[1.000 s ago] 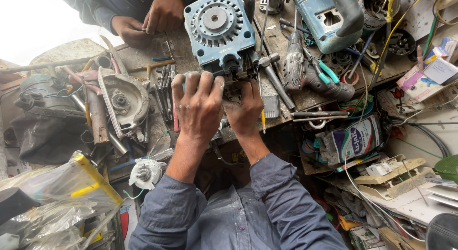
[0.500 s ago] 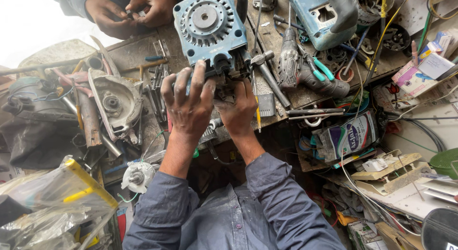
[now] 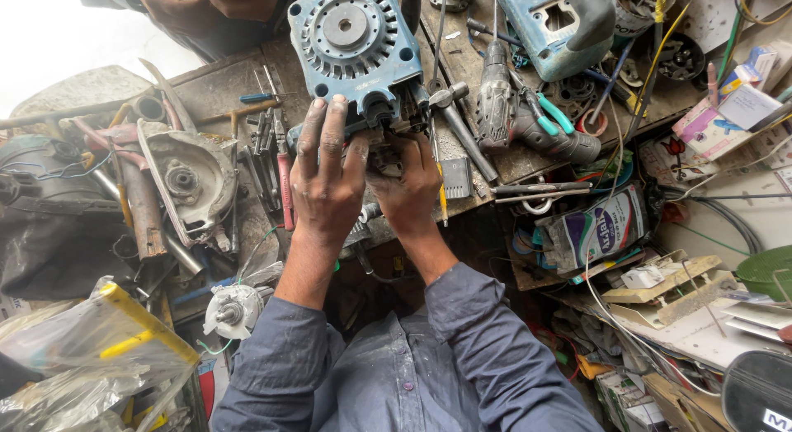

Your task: The person repairs a blue electric machine housing on a cluttered workbench. They hold the machine steady, use a cordless drill on its side, handle a red wire and small components, cut or strip the wire with pliers, and reattach parts to the machine body by hand.

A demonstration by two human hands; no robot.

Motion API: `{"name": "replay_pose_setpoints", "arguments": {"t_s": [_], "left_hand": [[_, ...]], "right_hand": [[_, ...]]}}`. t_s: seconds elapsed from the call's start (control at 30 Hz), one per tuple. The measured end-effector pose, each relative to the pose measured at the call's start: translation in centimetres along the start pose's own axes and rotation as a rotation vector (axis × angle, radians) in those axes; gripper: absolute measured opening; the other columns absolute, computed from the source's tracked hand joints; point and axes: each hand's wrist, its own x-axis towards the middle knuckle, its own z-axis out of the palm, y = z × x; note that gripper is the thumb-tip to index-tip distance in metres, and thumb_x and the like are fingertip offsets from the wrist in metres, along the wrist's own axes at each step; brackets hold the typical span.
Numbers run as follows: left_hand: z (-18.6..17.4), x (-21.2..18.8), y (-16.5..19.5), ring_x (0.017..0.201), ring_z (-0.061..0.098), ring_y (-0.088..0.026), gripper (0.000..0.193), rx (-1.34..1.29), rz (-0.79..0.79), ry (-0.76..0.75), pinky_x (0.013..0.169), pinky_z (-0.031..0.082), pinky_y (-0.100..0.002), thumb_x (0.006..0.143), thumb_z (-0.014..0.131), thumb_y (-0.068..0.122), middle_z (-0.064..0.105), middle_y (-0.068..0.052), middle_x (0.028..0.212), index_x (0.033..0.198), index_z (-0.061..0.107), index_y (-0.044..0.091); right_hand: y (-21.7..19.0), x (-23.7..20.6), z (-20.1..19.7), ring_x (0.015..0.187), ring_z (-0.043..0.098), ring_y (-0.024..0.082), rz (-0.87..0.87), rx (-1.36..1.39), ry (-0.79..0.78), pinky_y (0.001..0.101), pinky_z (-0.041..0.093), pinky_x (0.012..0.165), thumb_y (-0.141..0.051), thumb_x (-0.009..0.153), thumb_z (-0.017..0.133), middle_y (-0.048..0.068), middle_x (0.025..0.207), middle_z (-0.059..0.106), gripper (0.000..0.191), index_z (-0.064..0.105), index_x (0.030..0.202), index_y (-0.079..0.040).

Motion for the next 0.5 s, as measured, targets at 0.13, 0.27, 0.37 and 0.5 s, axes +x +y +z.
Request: {"name": "replay_pose_setpoints", "arguments": {"t_s": [0.13, 0.27, 0.37, 0.5], "left_hand": [[0.1, -0.1, 0.0, 0.141, 0.05, -0.034, 0.01, 0.008, 0.01, -0.001, 0.113, 0.055, -0.041, 0.098, 0.07, 0.0, 0.054, -0.017, 0.147, 0.107, 0.074, 0.001], [0.3, -0.2, 0.0, 0.142, 0.05, -0.033, 0.007, 0.02, -0.002, -0.008, 0.112, 0.055, -0.038, 0.098, 0.071, -0.002, 0.054, -0.016, 0.148, 0.104, 0.074, 0.001], [0.3, -0.1, 0.0, 0.141, 0.051, -0.034, 0.008, 0.011, 0.004, 0.012, 0.112, 0.055, -0.039, 0.097, 0.071, -0.003, 0.055, -0.015, 0.147, 0.103, 0.074, 0.001], [0.1, 0.1, -0.1, 0.14, 0.051, -0.035, 0.007, -0.009, 0.001, 0.007, 0.111, 0.055, -0.04, 0.096, 0.071, -0.001, 0.055, -0.016, 0.146, 0.103, 0.073, 0.001]], "right_hand": [[3.6, 0.8, -3.2, 0.099, 0.068, 0.026, -0.14, -0.06, -0.021, 0.0403, 0.061, 0.085, -0.011, 0.097, 0.075, 0.012, 0.109, 0.064, 0.028, 0.061, 0.12, -0.001], [10.6, 3.8, -9.6, 0.113, 0.066, 0.029, 0.136, -0.37, -0.261, 0.039, 0.059, 0.101, 0.008, 0.083, 0.05, 0.017, 0.122, 0.063, 0.045, 0.06, 0.127, -0.001], [13.6, 4.3, -12.7, 0.13, 0.054, 0.04, -0.061, -0.551, -0.427, 0.049, 0.043, 0.114, 0.006, 0.072, 0.056, 0.023, 0.135, 0.058, 0.066, 0.053, 0.138, 0.003], [14.9, 4.7, -13.4, 0.138, 0.048, 0.04, -0.124, -0.718, -0.529, 0.0485, 0.038, 0.117, 0.004, 0.078, 0.063, 0.023, 0.145, 0.053, 0.073, 0.046, 0.149, 0.004]]}}
